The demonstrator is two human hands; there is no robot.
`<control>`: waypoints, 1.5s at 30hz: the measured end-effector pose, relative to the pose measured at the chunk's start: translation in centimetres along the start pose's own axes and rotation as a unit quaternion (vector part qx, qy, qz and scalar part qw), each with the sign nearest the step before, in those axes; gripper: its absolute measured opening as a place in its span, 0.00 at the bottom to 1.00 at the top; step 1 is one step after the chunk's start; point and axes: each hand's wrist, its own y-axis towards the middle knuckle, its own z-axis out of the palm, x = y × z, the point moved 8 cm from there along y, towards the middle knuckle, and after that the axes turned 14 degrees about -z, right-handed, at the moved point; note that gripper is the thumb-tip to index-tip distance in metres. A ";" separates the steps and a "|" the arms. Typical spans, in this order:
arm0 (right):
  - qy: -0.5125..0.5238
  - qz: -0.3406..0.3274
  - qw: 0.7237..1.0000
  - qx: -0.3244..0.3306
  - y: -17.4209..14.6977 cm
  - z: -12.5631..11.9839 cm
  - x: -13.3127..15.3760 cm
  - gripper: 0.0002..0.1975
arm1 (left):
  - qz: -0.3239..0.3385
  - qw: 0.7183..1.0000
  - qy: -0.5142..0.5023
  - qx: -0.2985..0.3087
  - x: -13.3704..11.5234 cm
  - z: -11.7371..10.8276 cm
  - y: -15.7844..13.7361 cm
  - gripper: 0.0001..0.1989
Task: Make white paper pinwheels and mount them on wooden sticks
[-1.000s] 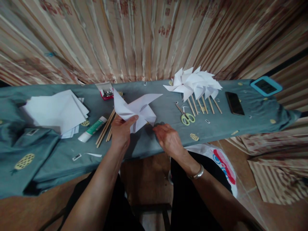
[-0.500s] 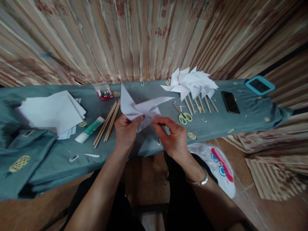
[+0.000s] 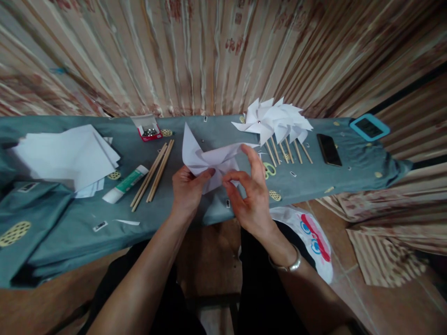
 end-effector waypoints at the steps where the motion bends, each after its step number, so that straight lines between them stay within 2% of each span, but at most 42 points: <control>1: -0.003 0.004 1.000 0.000 -0.1 0.0 -0.2 0.07 | -0.001 1.000 0.005 0.001 0.1 0.2 -0.1 0.10; 12: 0.030 0.056 0.998 0.021 -0.7 1.0 -2.6 0.06 | -0.002 0.999 0.034 0.019 1.0 1.1 -0.5 0.10; 28: 0.050 0.066 0.996 0.023 -0.8 1.2 -3.6 0.04 | -0.011 0.999 0.039 0.023 0.9 1.3 -0.6 0.09; 45: 0.060 0.076 0.995 0.019 -0.8 1.4 -3.8 0.03 | 0.020 0.997 0.071 0.008 0.5 1.0 -0.6 0.08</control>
